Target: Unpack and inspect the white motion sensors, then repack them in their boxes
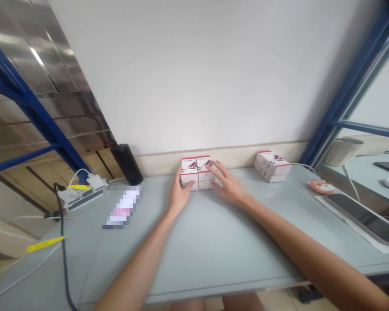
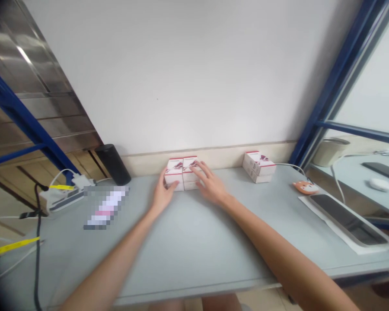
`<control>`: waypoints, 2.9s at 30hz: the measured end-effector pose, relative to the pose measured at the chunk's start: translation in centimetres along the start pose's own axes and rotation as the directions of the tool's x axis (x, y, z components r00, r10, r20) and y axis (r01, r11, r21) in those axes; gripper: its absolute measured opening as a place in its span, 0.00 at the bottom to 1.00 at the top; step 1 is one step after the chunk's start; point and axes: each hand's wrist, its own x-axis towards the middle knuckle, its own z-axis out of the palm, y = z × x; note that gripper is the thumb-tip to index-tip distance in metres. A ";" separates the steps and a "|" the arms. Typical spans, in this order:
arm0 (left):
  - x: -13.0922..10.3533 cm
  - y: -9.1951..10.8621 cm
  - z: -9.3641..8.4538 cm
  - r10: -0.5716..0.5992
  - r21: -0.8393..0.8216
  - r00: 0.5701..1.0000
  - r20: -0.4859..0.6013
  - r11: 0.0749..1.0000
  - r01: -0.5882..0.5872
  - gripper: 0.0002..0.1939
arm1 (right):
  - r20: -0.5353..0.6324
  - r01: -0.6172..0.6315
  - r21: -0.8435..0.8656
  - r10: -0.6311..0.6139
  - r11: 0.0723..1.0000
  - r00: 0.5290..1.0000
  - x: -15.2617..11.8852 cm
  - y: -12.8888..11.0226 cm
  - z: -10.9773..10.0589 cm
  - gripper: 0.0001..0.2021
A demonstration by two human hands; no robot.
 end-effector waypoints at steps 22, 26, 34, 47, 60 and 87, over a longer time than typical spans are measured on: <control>-1.6 4.0 1.3 0.368 0.320 0.903 -0.221 0.902 -0.289 0.37 | -0.370 -0.710 -0.411 0.607 0.572 0.704 -6.3 13.5 -11.0 0.32; -3.2 4.9 2.3 0.469 0.316 0.871 -0.146 0.857 -0.408 0.32 | -0.397 -0.750 -0.351 0.636 0.561 0.662 -6.3 13.7 -11.2 0.31; -5.7 6.1 3.6 0.491 0.115 0.852 0.182 0.850 -0.514 0.19 | -0.550 -0.673 0.044 0.580 0.739 0.601 -4.1 10.0 -9.8 0.28; -6.4 5.1 4.2 0.099 -0.306 0.949 0.300 0.952 -0.003 0.35 | 0.430 -0.496 0.829 0.274 0.258 0.860 -2.8 -1.0 -5.7 0.27; -6.4 5.9 4.4 0.105 -0.208 0.978 0.182 0.976 -0.066 0.29 | 0.544 -0.563 0.820 0.171 0.099 0.822 -3.6 -0.9 -4.3 0.22; -5.5 4.7 5.1 0.022 -0.235 0.979 0.201 0.972 0.026 0.31 | 0.524 -0.558 0.809 0.203 0.186 0.827 -3.8 0.1 -3.1 0.22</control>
